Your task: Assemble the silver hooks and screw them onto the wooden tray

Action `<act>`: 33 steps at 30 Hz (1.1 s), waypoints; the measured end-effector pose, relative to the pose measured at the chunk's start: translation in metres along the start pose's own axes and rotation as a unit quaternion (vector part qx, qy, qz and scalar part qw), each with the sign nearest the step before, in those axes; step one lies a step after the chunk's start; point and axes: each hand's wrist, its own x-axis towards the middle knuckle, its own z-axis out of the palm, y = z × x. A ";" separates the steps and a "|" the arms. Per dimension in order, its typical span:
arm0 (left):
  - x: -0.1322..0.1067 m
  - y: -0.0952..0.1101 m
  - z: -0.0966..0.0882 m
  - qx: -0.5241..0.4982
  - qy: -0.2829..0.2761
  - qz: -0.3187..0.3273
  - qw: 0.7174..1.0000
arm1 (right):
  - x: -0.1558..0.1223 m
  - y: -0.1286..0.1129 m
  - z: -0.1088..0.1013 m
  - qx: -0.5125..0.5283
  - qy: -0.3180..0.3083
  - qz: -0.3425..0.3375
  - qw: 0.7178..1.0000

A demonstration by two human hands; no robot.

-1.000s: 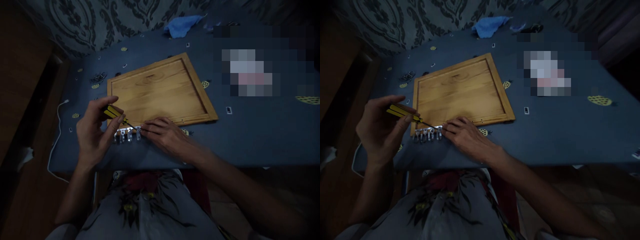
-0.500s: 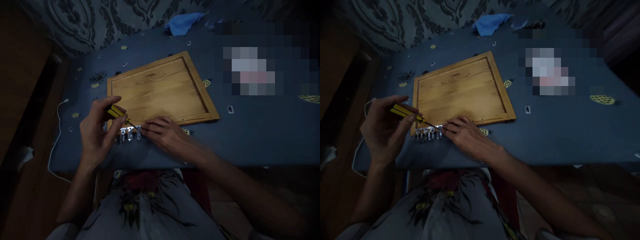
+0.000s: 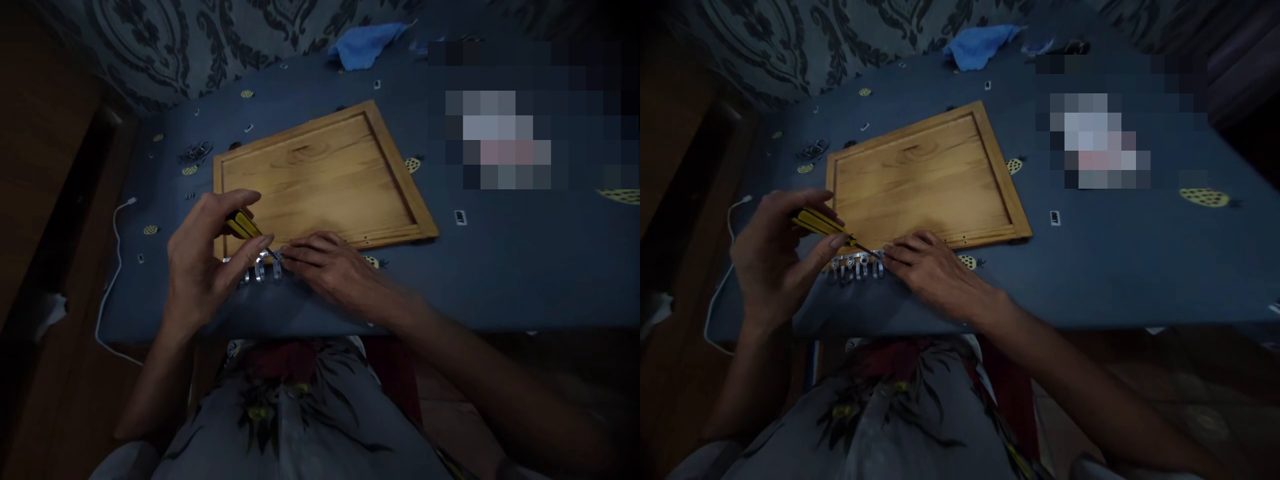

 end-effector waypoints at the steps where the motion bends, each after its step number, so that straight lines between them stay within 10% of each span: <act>1: 0.000 -0.001 0.001 0.007 0.012 0.004 1.000 | 0.000 0.000 0.001 -0.005 0.006 -0.003 1.000; 24: 0.010 0.001 -0.004 -0.088 -0.033 -0.015 0.995 | 0.002 -0.002 -0.001 -0.010 -0.006 0.007 1.000; 33: 0.003 0.004 -0.007 -0.007 0.097 0.000 0.995 | -0.002 0.003 0.003 0.003 0.017 -0.007 1.000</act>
